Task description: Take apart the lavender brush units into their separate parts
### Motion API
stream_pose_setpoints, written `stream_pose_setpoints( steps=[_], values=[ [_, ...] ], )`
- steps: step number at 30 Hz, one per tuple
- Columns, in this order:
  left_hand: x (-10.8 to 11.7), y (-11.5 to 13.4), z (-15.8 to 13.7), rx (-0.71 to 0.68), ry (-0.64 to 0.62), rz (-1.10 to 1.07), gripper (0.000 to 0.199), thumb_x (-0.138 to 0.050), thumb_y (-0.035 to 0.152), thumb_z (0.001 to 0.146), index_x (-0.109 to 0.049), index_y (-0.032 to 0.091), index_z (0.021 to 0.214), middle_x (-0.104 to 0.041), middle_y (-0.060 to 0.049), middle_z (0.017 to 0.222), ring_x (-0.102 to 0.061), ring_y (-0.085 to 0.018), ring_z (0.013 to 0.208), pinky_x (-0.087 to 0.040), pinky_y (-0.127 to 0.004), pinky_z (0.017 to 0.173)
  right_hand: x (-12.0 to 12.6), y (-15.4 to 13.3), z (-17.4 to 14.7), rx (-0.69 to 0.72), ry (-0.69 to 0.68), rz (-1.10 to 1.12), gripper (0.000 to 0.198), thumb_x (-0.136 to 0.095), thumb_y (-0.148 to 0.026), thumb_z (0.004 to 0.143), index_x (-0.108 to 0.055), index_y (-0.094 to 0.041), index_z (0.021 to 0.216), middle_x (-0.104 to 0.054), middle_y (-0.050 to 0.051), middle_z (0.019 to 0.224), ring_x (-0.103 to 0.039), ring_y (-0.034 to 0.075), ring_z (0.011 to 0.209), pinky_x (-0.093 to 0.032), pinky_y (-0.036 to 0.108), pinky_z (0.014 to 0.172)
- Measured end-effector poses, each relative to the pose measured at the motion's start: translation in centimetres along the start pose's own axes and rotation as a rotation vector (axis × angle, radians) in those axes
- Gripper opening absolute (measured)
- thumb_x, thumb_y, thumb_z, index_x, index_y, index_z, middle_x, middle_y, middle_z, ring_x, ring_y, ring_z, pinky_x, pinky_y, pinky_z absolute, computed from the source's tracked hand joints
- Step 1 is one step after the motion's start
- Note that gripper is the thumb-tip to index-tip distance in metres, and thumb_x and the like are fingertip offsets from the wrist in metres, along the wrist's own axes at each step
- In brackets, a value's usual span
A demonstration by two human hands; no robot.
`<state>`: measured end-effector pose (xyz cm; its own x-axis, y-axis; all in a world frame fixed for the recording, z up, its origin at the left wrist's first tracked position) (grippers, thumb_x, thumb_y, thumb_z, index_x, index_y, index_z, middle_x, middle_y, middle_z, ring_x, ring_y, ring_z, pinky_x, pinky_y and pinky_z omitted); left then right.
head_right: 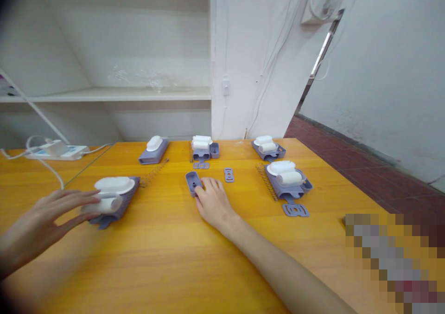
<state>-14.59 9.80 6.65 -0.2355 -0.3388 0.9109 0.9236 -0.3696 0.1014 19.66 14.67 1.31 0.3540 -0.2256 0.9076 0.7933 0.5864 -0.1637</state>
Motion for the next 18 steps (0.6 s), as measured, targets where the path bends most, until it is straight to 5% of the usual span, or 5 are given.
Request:
stream_pose_setpoints(
  steps=[7, 13, 15, 18],
  values=[
    [-0.2, 0.4, -0.8, 0.011, 0.055, 0.107, 0.040, -0.055, 0.053, 0.079, -0.053, 0.034, 0.114, -0.061, -0.003, 0.118, -0.057, -0.030, 0.105, -0.044, -0.050, 0.093, 1.3, -2.9, -2.3, 0.085, -0.069, 0.012, 0.016, -0.051, -0.032, 0.090, -0.060, -0.019, 0.087, -0.059, 0.005, 0.090, -0.052, 0.019, 0.087, -0.037, 0.033, 0.079],
    [-2.7, 10.4, -3.6, -0.330, -0.110, 0.077, 0.065, -0.060, 0.050, 0.077, -0.038, 0.037, 0.136, -0.053, -0.004, 0.132, -0.053, -0.028, 0.114, -0.047, -0.040, 0.093, 3.3, -9.1, -4.4, 0.458, -0.069, 0.237, 0.022, -0.049, -0.026, 0.083, -0.058, -0.020, 0.102, -0.062, 0.003, 0.087, -0.053, 0.017, 0.083, -0.034, 0.032, 0.074],
    [-3.6, 12.9, -4.5, -0.428, -0.167, 0.053, 0.057, -0.057, 0.045, 0.081, -0.039, 0.040, 0.135, -0.054, -0.001, 0.131, -0.057, -0.024, 0.110, -0.050, -0.034, 0.089, 3.6, -8.6, -3.9, 0.437, 0.000, 0.240, 0.021, -0.048, -0.024, 0.082, -0.059, -0.019, 0.099, -0.061, 0.003, 0.081, -0.052, 0.017, 0.077, -0.033, 0.032, 0.071],
    [-4.0, 12.8, -6.0, -0.392, -0.128, 0.034, 0.044, -0.057, 0.041, 0.083, -0.049, 0.044, 0.126, -0.060, 0.003, 0.125, -0.060, -0.021, 0.104, -0.052, -0.031, 0.085, 3.5, -5.3, -2.6, 0.259, 0.091, 0.175, 0.019, -0.046, -0.021, 0.085, -0.061, -0.017, 0.096, -0.060, 0.005, 0.080, -0.051, 0.018, 0.077, -0.034, 0.032, 0.071]
  ],
)
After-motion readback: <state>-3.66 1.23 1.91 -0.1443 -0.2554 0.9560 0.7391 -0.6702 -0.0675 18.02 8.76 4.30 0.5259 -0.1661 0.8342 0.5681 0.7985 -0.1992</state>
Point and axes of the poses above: each hand's wrist, its own z-axis towards the middle knuckle, its own x-axis out of the back of the hand, y = z × x, the point moved 4 cm from there along z, towards the middle knuckle
